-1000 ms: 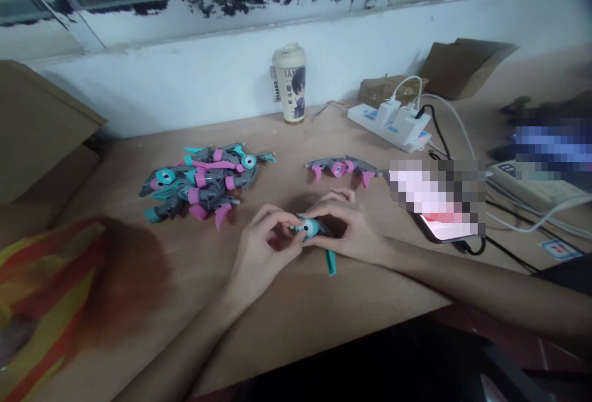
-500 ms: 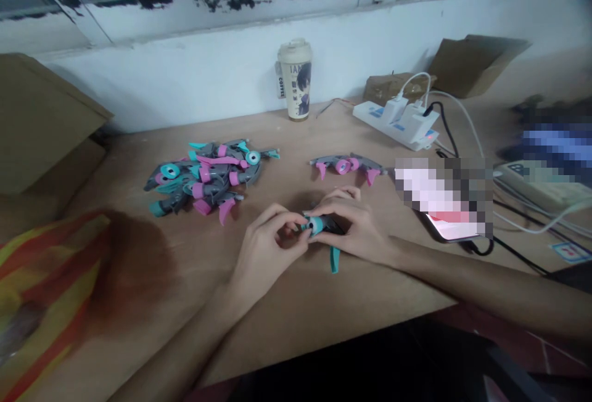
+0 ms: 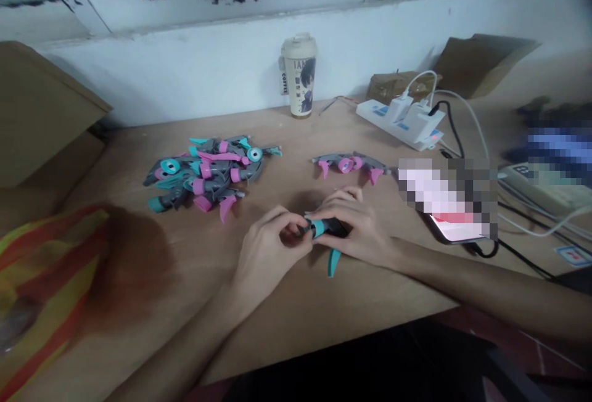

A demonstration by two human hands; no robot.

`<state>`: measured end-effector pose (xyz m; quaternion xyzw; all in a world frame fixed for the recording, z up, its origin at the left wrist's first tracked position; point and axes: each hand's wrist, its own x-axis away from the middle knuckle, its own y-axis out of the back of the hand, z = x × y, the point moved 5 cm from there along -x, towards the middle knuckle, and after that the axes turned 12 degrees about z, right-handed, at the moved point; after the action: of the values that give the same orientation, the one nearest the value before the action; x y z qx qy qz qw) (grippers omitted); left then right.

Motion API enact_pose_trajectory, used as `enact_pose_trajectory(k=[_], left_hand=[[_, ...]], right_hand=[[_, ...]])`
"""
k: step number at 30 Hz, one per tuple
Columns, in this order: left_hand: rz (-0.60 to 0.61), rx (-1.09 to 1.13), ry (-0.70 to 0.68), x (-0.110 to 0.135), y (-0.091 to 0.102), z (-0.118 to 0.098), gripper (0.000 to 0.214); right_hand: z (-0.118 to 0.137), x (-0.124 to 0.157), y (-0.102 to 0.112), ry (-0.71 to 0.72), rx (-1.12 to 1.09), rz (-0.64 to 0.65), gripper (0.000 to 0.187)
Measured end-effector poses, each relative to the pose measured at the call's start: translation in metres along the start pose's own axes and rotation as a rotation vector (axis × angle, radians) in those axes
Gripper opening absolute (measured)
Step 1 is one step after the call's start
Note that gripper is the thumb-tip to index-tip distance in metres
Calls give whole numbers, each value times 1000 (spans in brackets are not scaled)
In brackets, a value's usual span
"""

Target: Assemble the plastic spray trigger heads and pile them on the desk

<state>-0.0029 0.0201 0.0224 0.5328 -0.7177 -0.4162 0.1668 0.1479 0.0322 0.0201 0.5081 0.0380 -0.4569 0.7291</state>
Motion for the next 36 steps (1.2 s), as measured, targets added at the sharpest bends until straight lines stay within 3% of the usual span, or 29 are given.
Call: enact_pose_trajectory(k=[14,22,27,32,36], left_hand=[[154,119,84,-3,7,7,9],[21,12,27,0,4,1,1],[-70,74,-55,0,6,-4,3],[-33,115,-167,-1,5,-9,8],[-5,89,-161,-3,6,-8,6]], right_hand=[[3,-2,-2,18,-56,-9,25],[-2,0,-2,1,-53,-2,25],[-4,-2,-1,-15,-73,-9,23],[-6,-3,-1,-33,-112,-9,26],[-8,-3,-1,-44,-125,-11,27]])
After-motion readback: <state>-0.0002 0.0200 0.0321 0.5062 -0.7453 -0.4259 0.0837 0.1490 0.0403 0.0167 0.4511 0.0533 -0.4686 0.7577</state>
